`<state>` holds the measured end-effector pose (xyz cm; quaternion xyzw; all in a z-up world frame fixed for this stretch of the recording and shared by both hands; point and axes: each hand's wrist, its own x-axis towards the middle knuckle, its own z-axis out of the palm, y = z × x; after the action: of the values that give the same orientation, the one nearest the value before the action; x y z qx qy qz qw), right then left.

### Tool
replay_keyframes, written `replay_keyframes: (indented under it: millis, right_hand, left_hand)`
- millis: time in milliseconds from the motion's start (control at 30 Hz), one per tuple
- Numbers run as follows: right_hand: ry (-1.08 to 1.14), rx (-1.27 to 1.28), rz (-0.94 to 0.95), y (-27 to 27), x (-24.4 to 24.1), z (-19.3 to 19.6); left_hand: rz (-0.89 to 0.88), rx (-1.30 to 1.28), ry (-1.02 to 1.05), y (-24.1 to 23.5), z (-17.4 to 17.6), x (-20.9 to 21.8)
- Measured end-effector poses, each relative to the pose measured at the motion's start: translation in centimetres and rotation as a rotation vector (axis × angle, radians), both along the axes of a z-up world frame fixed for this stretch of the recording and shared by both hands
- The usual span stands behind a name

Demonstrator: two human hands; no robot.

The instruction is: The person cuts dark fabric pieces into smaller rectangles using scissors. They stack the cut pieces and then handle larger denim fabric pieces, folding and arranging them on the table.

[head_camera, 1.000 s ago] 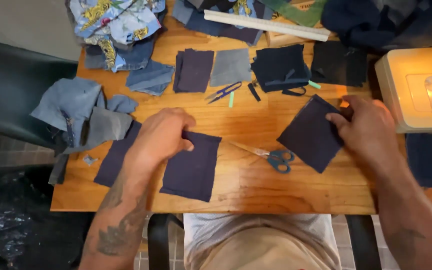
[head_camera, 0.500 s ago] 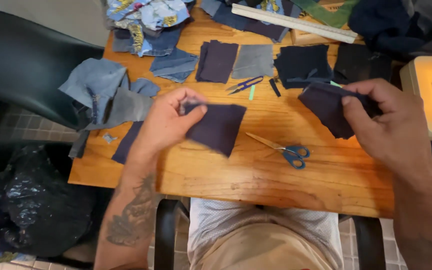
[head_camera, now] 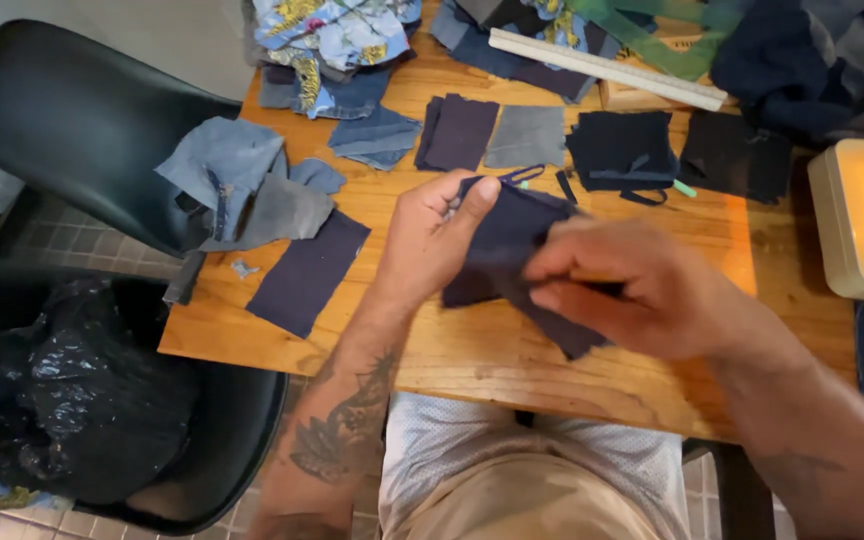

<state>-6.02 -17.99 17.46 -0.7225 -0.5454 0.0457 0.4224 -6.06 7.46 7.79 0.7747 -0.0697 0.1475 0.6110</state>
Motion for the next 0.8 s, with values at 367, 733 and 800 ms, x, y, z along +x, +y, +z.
replay_keyframes:
  millis: [367,733,800]
  right_hand:
    - [-0.533,0.098,-0.461,1.7,3.0,-4.5]
    - [-0.412,0.091,-0.601,2.1,4.6,-7.0]
    - [-0.413,0.064,-0.614,1.8,4.6,-7.8]
  left_hand:
    - [-0.203,-0.287,0.094,-0.6,-1.0,-0.6]
    - [-0.156,-0.336,0.113,-1.1,-1.3,-0.5]
    - [-0.053,-0.282,0.233,-2.0,0.6,-1.5]
